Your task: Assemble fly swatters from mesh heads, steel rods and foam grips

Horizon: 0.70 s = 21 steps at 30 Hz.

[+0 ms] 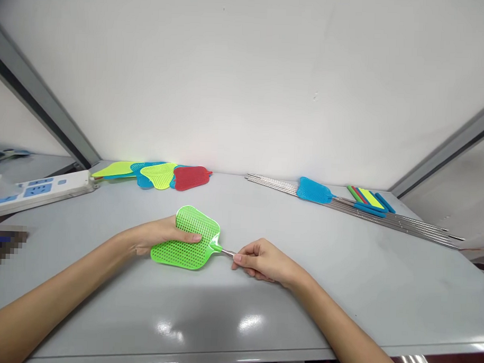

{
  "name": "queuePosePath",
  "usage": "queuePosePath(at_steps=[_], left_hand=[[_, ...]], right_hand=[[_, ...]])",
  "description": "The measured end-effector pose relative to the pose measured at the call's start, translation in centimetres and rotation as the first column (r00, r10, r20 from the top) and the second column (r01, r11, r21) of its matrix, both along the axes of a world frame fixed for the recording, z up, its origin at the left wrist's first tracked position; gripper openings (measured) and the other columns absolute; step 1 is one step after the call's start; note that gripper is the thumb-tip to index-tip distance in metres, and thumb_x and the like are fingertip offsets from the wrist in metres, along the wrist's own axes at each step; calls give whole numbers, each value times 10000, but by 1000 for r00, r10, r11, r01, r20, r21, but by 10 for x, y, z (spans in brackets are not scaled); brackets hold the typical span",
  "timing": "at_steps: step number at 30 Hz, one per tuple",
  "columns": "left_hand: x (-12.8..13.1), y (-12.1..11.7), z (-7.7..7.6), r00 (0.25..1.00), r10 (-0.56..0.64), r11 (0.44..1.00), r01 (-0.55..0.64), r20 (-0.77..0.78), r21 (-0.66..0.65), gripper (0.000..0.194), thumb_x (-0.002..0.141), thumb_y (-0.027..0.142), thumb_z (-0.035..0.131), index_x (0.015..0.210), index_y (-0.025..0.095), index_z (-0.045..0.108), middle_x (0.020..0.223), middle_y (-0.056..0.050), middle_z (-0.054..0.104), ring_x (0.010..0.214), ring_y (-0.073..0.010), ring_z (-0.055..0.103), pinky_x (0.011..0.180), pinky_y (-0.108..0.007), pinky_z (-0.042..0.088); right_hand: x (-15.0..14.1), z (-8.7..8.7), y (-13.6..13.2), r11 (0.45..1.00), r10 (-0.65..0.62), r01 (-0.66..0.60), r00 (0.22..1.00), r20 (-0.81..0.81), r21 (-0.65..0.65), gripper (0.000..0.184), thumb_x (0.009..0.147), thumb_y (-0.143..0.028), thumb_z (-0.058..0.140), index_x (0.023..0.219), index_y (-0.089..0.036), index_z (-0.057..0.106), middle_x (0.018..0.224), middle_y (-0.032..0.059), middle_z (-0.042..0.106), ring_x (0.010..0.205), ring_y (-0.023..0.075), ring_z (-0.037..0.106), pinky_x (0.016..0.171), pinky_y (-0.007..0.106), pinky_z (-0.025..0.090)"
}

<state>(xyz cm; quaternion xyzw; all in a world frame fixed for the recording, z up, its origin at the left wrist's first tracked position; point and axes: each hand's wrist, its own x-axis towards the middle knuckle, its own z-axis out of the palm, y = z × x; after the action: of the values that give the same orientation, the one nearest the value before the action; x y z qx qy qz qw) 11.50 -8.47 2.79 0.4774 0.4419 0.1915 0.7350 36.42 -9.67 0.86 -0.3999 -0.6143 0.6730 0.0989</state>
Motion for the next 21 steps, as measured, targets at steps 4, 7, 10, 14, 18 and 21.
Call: queuePosePath(at_steps=[4, 7, 10, 14, 18, 21], left_hand=[[4, -2, -1, 999, 54, 998, -54, 1, 25, 302, 617, 270, 679, 883, 153, 593, 874, -76, 645, 790, -211, 599, 743, -348, 462], [5, -2, -3, 996, 93, 995, -93, -4, 21, 320, 597, 269, 693, 878, 152, 595, 869, -80, 644, 776, -214, 601, 728, -350, 466], [6, -2, -5, 994, 112, 994, -112, -2, 19, 333, 586, 265, 701, 881, 156, 590, 858, -77, 642, 772, -215, 601, 717, -353, 471], [6, -2, -6, 995, 104, 995, -104, 5, 10, 332, 592, 262, 698, 883, 153, 581, 856, -80, 638, 768, -214, 600, 711, -356, 474], [7, -3, -7, 993, 114, 993, -114, -11, 21, 358, 581, 272, 703, 895, 154, 577, 884, -85, 633, 784, -217, 596, 712, -353, 473], [9, -4, -6, 993, 114, 993, -113, -24, 26, 355, 578, 278, 703, 887, 157, 577, 876, -76, 634, 779, -214, 594, 699, -347, 476]], right_hand=[[0, -2, -1, 998, -8, 10, 999, -42, 60, 381, 763, -449, 466, 800, -94, 601, 464, -72, 290, 374, 25, 216, 351, 188, 151], [-1, -5, 0, 996, -19, 22, 999, -35, 82, 383, 772, -442, 455, 782, -88, 600, 454, -76, 250, 387, 30, 191, 363, 189, 139], [-2, -7, 1, 997, -19, 20, 1000, -7, 78, 375, 774, -432, 455, 747, -86, 597, 440, -75, 251, 380, 30, 185, 363, 193, 128], [-4, -7, 2, 999, -33, 33, 999, 13, 30, 377, 765, -439, 461, 723, -88, 591, 420, -78, 249, 366, 29, 170, 356, 200, 113], [-3, -7, 5, 998, -28, 29, 999, 32, -52, 388, 749, -465, 464, 719, -96, 579, 420, -78, 257, 348, 24, 144, 346, 206, 80], [-2, -6, 7, 991, -12, 18, 999, 41, -133, 373, 745, -463, 466, 709, -105, 565, 421, -84, 231, 345, 24, 129, 337, 200, 66]])
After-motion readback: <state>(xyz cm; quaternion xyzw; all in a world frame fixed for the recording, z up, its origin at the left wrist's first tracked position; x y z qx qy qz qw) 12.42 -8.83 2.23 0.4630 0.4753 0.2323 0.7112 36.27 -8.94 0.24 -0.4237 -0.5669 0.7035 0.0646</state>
